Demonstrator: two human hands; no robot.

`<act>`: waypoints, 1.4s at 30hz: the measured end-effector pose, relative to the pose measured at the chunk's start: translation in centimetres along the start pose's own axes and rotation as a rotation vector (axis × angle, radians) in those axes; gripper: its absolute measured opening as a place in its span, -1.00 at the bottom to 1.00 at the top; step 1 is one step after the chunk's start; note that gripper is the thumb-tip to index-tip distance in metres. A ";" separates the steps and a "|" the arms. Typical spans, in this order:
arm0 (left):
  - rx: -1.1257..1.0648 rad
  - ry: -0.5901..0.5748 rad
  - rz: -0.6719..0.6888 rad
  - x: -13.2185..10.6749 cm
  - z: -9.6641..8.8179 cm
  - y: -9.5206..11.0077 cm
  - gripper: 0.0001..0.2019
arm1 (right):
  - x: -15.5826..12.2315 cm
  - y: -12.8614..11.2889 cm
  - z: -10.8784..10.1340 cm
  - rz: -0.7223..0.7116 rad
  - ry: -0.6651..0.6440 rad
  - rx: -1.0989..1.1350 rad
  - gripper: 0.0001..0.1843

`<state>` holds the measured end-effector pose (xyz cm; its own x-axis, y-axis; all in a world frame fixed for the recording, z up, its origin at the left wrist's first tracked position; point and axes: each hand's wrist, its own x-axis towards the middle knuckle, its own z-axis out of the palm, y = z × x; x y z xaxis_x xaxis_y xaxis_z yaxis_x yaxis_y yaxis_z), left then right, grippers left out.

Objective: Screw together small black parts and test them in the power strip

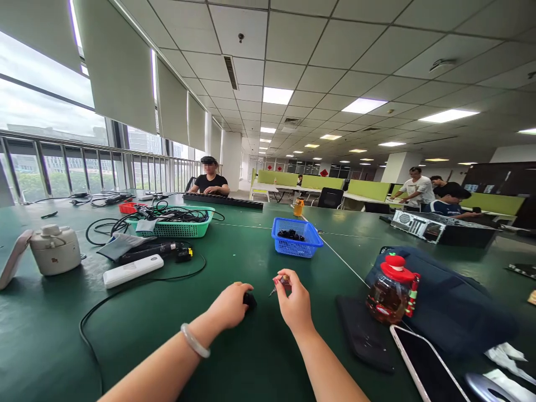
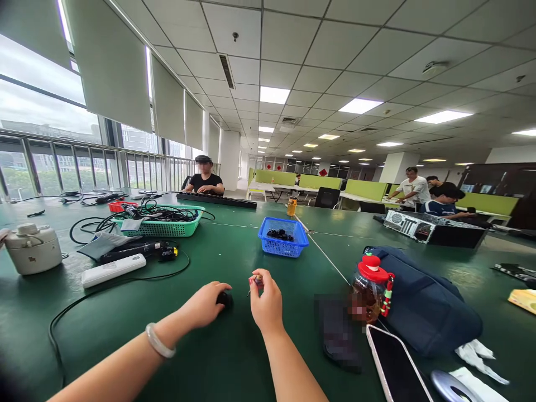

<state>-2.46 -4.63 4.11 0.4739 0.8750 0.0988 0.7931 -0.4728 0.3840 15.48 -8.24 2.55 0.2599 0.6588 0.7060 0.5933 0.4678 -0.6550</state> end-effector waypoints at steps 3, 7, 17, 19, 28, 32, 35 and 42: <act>-0.073 0.019 -0.010 0.5 1.5 0.7 -0.45 | -0.1 -0.3 0.1 -0.058 -0.016 -0.019 -0.84; -0.182 0.059 0.036 0.8 2.5 0.2 -0.49 | -0.1 -0.5 0.0 -0.045 0.028 0.041 -0.82; -0.344 0.074 0.108 1.0 3.5 -0.4 -0.68 | -0.6 -1.3 0.4 -0.120 -0.042 0.136 -0.86; -0.362 0.063 0.145 1.0 3.6 -0.3 -0.71 | -0.8 -1.6 0.6 -0.161 -0.084 0.117 -0.87; -0.377 0.112 0.242 1.2 4.1 -0.7 -0.82 | -1.2 -3.0 0.6 -0.418 -0.162 -0.054 -0.78; -0.341 0.121 0.223 1.3 4.1 -0.7 -0.84 | -1.3 -3.3 0.6 -0.498 -0.204 -0.104 -0.76; -0.335 0.124 0.212 1.3 4.1 -0.8 -0.84 | -1.4 -3.4 0.7 -0.546 -0.238 -0.118 -0.72; -0.371 0.128 0.226 1.5 4.2 -1.0 -0.88 | -1.6 -3.5 0.8 -0.585 -0.299 -0.139 -0.71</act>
<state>-0.91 -3.30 0.01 0.5500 0.7707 0.3218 0.4732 -0.6051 0.6403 12.37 -10.47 3.54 -0.3449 0.4642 0.8158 0.6701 0.7304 -0.1323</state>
